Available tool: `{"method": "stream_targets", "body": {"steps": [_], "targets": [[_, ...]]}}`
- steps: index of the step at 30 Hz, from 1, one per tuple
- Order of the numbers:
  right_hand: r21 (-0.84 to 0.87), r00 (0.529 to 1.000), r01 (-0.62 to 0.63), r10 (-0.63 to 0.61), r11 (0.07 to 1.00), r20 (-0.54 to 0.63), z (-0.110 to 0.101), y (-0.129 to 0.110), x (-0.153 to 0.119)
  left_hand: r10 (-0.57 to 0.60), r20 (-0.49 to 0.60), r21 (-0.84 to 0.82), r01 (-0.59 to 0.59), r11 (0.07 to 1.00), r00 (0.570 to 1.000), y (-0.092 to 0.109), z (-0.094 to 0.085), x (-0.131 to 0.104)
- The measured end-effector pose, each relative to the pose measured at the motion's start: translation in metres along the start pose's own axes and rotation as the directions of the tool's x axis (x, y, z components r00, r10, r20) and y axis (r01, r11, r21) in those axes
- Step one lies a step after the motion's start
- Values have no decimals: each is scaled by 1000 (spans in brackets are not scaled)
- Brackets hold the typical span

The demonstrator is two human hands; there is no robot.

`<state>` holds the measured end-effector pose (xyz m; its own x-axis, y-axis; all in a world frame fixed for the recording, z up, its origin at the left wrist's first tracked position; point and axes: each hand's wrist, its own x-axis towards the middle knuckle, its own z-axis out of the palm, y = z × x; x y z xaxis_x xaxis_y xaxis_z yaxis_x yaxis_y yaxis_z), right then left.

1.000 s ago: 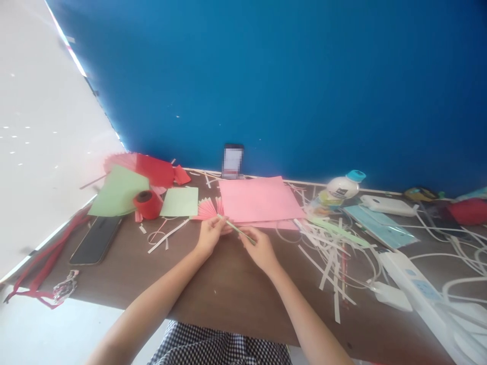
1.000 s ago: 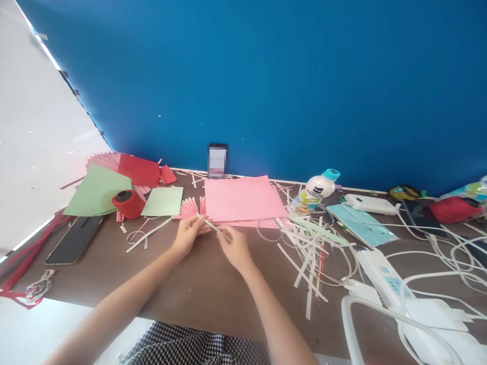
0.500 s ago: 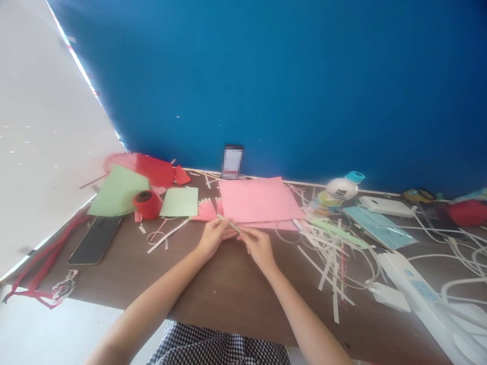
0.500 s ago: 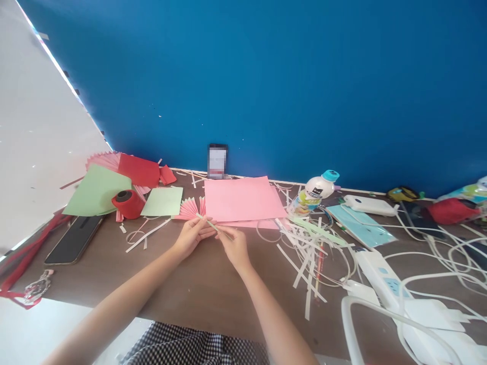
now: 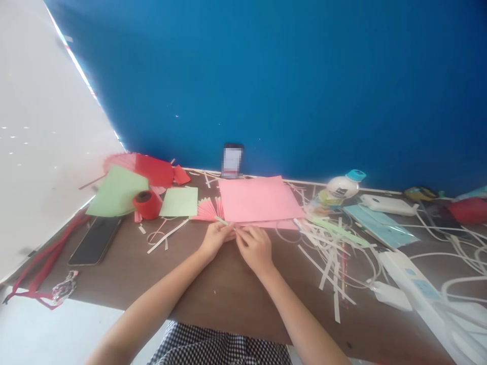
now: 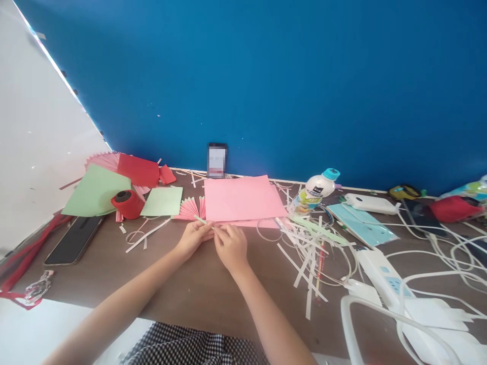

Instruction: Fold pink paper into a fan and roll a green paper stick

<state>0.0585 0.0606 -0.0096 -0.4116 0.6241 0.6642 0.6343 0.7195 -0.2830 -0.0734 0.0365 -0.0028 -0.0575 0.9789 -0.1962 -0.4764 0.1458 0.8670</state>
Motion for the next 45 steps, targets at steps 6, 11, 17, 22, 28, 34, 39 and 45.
{"method": "stream_targets", "body": {"steps": [6,11,17,22,28,34,39,45], "targets": [[-131,982,175,-165,976,86,-3,2,3,-11,-12,14,11,1000,1000,-3,0,2],[-238,954,291,-262,927,148,-1,0,1,-46,-48,43,48,998,998,-2,2,-1],[-161,964,252,-234,954,127,3,4,-2,-57,1,46,57,997,998,1,0,-2],[120,995,3,-15,993,94,2,9,-3,-23,38,19,22,1000,999,0,-5,0],[289,980,-162,120,943,158,-1,3,-2,52,15,118,-54,992,999,-1,-4,1],[557,907,-422,338,715,253,-9,5,8,104,46,184,-110,977,994,-3,-6,3],[671,764,-634,445,384,467,-7,11,12,10,189,181,-45,982,982,-1,-5,0],[698,726,-671,412,251,550,-5,17,10,-53,326,213,-19,977,944,3,-3,-6]]}}
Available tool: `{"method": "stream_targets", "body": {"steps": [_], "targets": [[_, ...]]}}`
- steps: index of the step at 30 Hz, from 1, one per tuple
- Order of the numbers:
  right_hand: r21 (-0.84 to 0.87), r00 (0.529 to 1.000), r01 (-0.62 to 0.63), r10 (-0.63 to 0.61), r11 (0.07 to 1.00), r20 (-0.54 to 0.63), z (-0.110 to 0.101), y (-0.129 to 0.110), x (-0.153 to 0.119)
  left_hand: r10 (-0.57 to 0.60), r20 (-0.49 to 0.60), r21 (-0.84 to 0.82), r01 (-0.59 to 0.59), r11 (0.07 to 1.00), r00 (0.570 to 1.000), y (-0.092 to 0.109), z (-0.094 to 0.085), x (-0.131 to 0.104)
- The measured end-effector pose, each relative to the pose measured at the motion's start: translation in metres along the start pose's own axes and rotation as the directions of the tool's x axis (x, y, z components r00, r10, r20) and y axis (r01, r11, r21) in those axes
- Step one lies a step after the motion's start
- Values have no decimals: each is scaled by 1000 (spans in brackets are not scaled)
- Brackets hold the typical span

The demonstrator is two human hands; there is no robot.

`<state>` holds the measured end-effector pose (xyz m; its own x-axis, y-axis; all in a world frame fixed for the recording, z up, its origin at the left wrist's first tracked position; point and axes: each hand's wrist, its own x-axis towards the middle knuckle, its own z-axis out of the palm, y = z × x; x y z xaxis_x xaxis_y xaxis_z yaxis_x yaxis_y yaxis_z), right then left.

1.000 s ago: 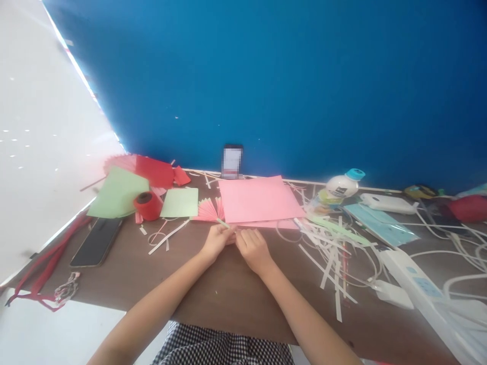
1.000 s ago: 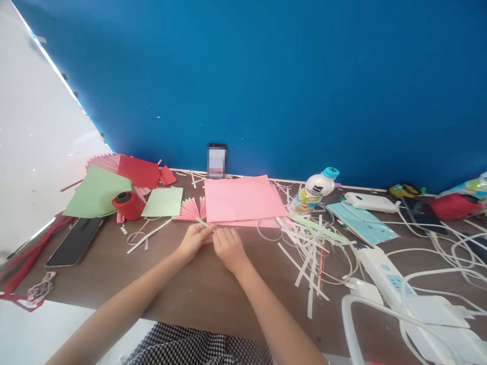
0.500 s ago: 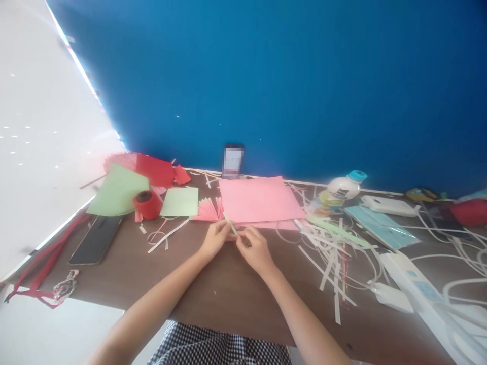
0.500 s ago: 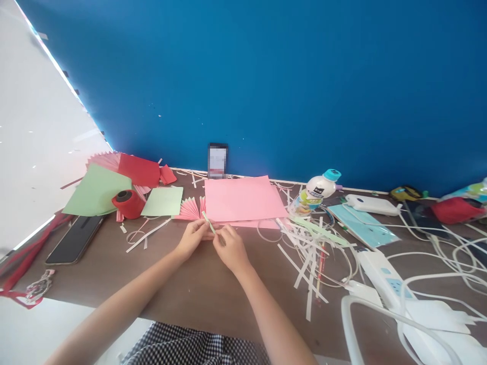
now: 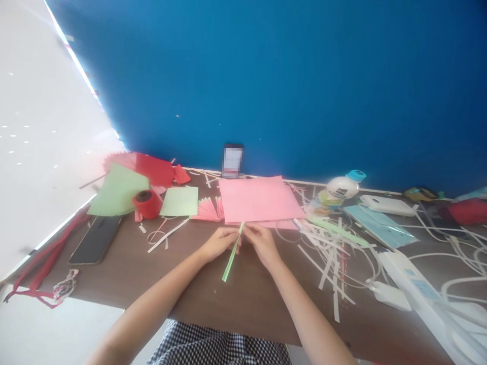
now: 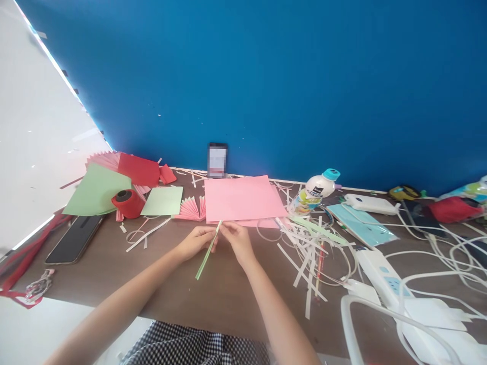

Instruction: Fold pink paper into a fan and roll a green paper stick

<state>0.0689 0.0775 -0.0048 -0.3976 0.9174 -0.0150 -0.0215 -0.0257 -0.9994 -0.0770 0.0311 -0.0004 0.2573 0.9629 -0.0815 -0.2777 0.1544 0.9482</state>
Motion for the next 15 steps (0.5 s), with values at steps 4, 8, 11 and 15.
{"method": "stream_targets", "body": {"steps": [4,8,11,15], "targets": [[70,998,-11,7,997,64,-1,-3,-2,-24,-21,104,26,994,1000,-3,1,0],[77,996,-14,8,997,85,0,-1,-2,-3,-89,246,24,969,996,-6,-1,1],[91,998,-28,22,995,63,0,2,-2,-1,-58,253,16,967,998,-3,-2,-1],[85,999,18,-21,996,43,-4,1,-2,-30,25,210,24,977,999,4,-2,-4]]}}
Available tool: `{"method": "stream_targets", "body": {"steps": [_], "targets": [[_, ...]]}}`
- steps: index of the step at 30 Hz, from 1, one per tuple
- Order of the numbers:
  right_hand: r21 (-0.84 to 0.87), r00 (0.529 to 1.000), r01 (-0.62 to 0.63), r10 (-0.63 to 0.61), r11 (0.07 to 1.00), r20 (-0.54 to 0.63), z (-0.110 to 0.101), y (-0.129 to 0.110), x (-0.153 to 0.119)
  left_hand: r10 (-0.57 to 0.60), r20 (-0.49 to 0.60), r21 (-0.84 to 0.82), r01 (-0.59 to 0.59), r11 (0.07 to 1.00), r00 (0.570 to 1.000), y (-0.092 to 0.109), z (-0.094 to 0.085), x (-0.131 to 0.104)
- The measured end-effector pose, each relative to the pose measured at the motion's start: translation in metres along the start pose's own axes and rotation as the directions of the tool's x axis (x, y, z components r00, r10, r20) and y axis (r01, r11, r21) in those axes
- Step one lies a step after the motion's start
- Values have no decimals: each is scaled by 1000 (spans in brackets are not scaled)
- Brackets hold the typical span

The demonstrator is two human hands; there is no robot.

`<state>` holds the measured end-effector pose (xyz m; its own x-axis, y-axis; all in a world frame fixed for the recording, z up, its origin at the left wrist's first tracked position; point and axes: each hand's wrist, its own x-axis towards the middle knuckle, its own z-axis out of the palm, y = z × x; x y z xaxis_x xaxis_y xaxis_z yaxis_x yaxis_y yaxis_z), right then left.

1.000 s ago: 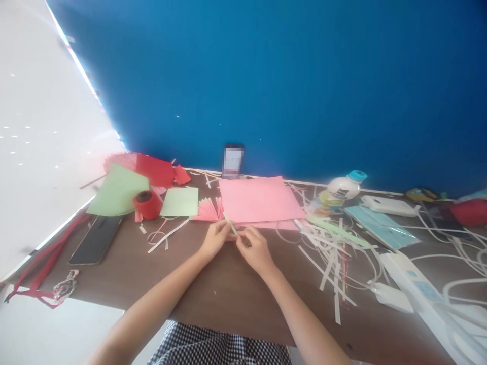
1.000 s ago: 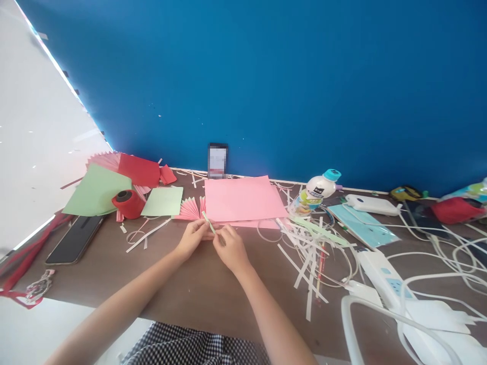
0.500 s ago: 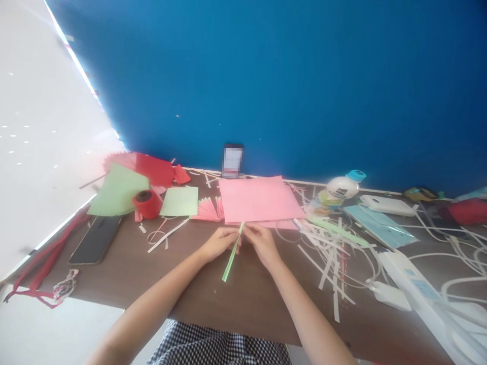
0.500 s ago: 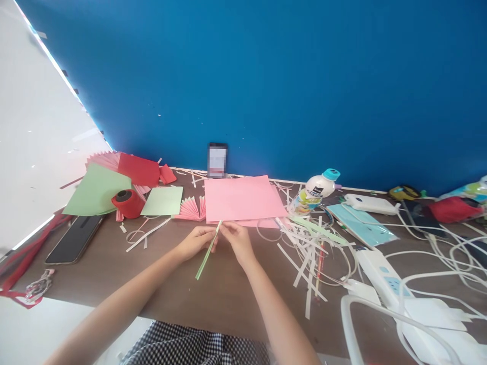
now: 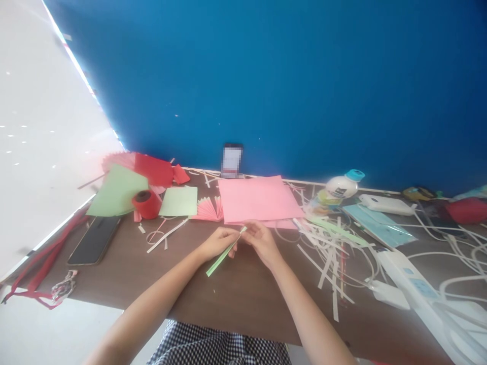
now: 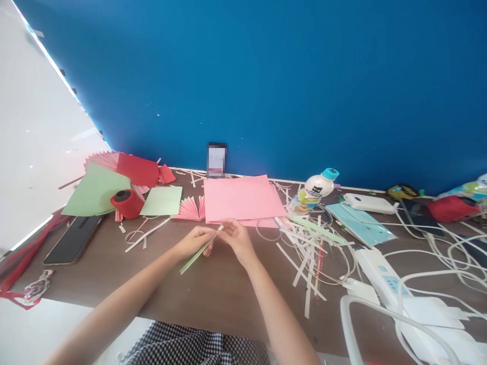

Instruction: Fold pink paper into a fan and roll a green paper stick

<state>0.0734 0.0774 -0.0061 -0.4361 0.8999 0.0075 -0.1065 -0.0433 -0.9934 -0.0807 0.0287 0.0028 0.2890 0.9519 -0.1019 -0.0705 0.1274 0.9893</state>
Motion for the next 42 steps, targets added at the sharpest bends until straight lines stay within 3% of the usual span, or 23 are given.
{"method": "stream_targets", "body": {"steps": [7,14,18,24,30,42], "targets": [[-212,990,77,-49,974,135,-6,-16,-4,-50,54,38,48,998,997,3,-3,-3],[-315,985,43,12,948,170,-9,-25,-9,-110,71,139,99,985,991,9,-1,-5],[-361,981,-46,110,932,159,-11,-24,-10,-129,104,172,110,979,986,12,0,-6],[-264,973,-69,123,962,194,-11,-21,-9,-137,204,156,106,982,969,14,-7,-6],[-206,977,-75,113,976,179,-10,-21,-8,-211,396,-4,232,973,894,9,-17,-6],[-130,997,-65,71,989,43,-10,-7,-3,-221,393,-90,276,957,893,2,-16,-3]]}}
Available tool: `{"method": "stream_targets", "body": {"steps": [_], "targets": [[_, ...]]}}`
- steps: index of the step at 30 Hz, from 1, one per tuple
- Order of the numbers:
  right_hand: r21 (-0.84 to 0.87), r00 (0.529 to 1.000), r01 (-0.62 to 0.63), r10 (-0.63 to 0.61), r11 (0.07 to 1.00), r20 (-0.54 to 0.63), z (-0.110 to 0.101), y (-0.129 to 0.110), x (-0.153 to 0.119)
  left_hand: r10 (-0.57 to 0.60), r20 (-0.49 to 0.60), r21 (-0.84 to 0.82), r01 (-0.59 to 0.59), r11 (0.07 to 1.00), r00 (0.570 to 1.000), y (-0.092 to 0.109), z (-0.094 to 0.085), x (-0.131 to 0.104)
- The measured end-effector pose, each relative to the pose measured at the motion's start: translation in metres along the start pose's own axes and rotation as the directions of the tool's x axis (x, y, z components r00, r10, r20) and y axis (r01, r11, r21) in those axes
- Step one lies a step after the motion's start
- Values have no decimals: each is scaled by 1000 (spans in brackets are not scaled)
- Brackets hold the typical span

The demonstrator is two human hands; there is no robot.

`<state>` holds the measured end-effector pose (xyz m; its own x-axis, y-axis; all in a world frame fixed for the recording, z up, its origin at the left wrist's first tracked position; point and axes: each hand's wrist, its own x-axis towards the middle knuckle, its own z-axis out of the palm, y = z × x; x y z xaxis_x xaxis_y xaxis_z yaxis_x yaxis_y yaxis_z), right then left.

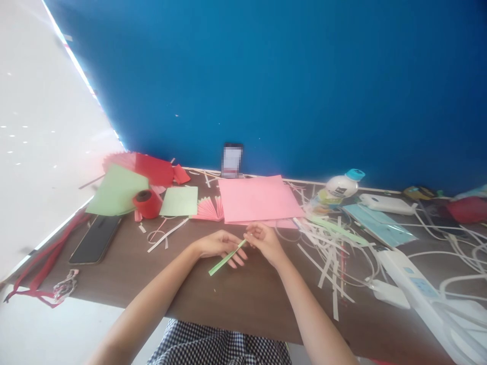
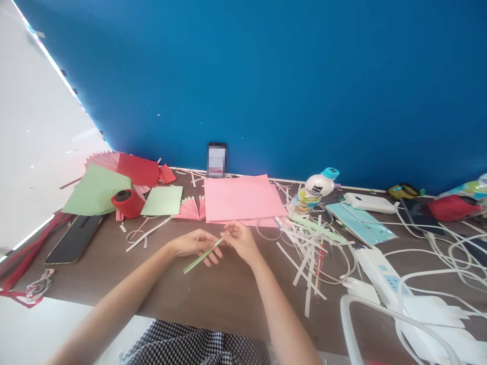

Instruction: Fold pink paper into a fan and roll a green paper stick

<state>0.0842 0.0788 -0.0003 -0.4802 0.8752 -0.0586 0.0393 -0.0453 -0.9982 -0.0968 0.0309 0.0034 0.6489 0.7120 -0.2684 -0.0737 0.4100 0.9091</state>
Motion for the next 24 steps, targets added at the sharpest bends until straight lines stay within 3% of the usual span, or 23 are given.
{"method": "stream_targets", "body": {"steps": [7,11,15,18,22,24], "targets": [[46,994,34,-29,998,-106,3,2,2,34,-75,55,-30,998,997,2,3,1],[64,978,94,-80,993,-195,2,5,3,1,-116,87,9,996,993,2,5,2],[122,962,134,-100,983,-255,1,7,5,89,-179,141,-64,988,980,1,4,2],[196,977,94,-53,976,-207,2,6,5,123,-201,138,-96,986,972,1,4,2],[236,1000,13,-14,972,2,6,-1,0,147,-179,82,-134,988,973,3,5,2],[206,999,9,-19,979,47,7,-4,-2,130,-142,60,-122,991,981,4,5,1]]}}
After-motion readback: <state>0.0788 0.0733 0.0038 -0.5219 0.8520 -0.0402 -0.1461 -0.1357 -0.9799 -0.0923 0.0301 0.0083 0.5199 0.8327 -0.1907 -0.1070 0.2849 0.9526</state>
